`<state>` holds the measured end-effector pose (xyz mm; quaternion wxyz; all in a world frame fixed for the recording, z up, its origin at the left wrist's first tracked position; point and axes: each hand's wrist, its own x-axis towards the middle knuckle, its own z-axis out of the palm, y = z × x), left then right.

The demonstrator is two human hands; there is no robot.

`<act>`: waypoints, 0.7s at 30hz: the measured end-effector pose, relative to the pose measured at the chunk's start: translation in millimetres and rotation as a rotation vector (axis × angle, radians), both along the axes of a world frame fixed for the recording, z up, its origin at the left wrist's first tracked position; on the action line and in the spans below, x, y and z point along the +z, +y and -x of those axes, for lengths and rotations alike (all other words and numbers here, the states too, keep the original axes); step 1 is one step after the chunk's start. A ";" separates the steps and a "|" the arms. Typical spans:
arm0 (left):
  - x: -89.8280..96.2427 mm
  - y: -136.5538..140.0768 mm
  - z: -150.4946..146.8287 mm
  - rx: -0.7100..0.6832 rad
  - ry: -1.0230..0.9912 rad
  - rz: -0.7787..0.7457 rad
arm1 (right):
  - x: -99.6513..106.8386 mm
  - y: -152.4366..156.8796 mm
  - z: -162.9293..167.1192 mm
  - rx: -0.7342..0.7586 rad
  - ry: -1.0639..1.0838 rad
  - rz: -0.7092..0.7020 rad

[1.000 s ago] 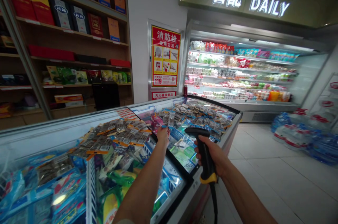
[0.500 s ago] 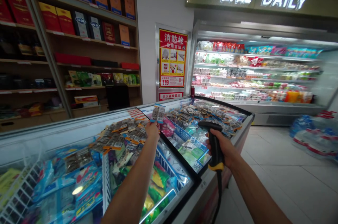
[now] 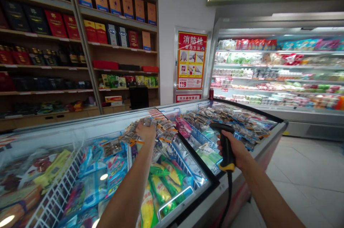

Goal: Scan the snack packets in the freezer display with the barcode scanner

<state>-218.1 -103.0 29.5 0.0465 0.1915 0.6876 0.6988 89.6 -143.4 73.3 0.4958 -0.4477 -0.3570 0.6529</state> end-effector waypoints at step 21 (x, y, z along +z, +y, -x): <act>-43.6 142.4 -221.4 -1.062 0.302 0.094 | -24.4 28.2 -73.0 -0.206 -0.015 0.025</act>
